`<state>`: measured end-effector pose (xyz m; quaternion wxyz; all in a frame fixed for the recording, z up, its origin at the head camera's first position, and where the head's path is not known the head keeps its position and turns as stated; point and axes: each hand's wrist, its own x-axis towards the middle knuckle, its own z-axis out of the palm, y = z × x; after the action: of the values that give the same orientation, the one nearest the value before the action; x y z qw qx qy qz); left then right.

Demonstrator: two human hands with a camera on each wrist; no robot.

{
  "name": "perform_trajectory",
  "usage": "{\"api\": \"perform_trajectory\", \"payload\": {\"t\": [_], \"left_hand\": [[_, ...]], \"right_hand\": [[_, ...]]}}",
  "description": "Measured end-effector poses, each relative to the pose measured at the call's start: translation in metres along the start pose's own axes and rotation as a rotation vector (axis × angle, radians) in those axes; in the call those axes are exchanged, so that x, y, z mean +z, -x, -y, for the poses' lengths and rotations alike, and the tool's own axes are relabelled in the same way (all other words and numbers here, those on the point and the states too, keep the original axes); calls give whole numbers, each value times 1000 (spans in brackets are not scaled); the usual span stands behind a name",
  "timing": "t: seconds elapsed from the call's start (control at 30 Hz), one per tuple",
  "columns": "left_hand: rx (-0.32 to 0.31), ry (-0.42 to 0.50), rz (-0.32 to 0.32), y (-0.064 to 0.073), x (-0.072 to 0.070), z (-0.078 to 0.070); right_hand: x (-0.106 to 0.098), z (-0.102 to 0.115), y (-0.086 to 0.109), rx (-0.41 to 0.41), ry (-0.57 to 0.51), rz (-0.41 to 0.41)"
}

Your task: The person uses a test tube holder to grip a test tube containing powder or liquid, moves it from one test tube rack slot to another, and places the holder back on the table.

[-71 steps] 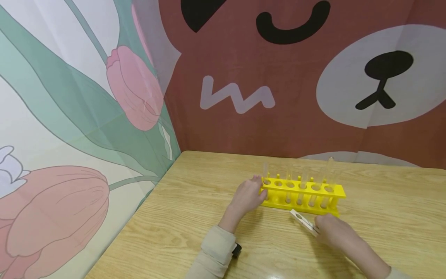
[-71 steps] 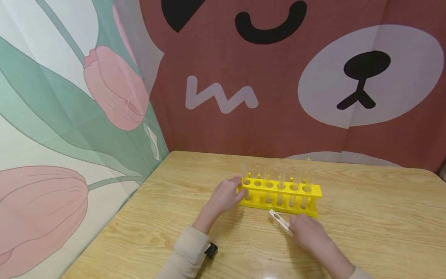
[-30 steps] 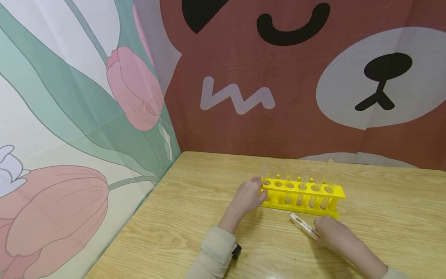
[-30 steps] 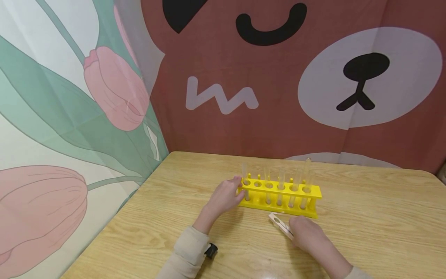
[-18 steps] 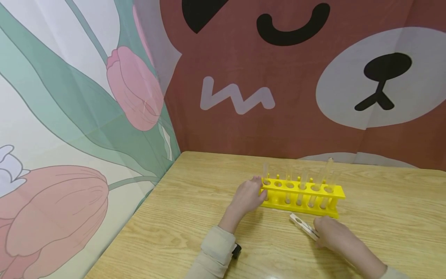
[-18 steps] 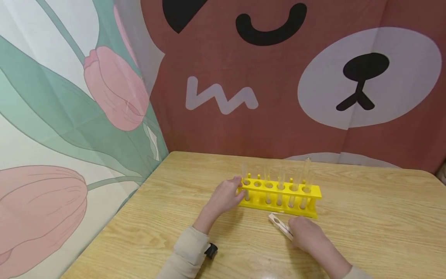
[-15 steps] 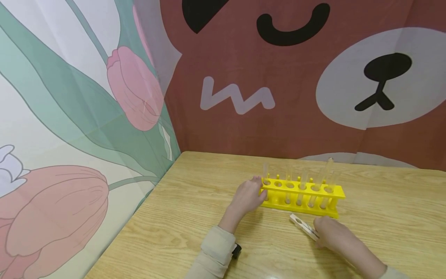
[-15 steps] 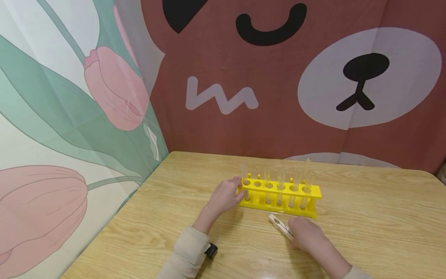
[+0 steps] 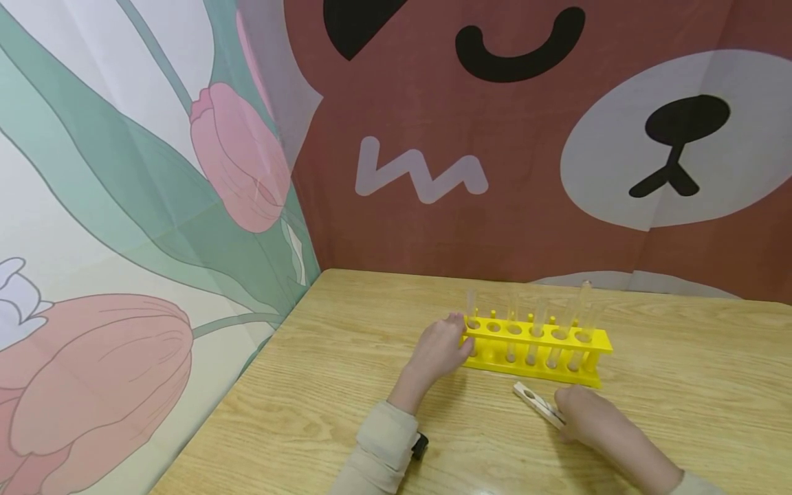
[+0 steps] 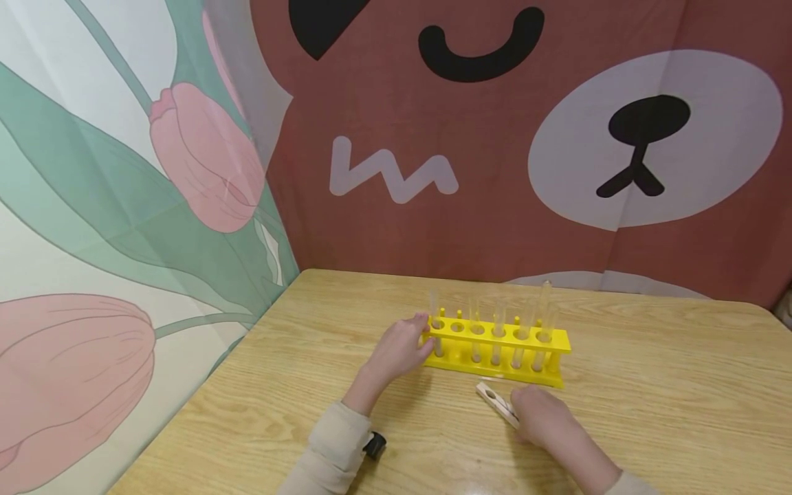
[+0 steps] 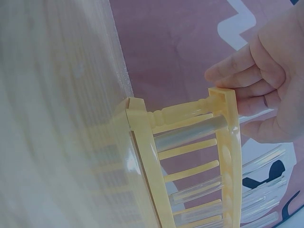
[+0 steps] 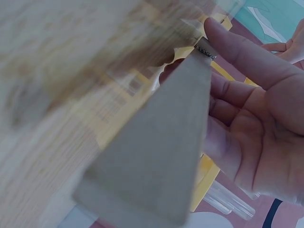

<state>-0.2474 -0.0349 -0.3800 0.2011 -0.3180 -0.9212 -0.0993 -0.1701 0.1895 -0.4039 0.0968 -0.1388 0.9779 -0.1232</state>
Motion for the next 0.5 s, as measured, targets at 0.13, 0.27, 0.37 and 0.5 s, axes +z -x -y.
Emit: {"api": "perform_trajectory", "payload": {"t": [0.13, 0.27, 0.37, 0.5], "left_hand": [[0, 8, -5, 1, 0, 1], [-3, 20, -1, 1, 0, 1], [-7, 25, 0, 1, 0, 1], [-7, 19, -1, 1, 0, 2]], "right_hand": [[1, 1, -1, -1, -2, -11], [2, 1, -2, -5, -10, -18], [3, 0, -2, -17, -6, -25], [3, 0, -2, -35, 2, -36]]}}
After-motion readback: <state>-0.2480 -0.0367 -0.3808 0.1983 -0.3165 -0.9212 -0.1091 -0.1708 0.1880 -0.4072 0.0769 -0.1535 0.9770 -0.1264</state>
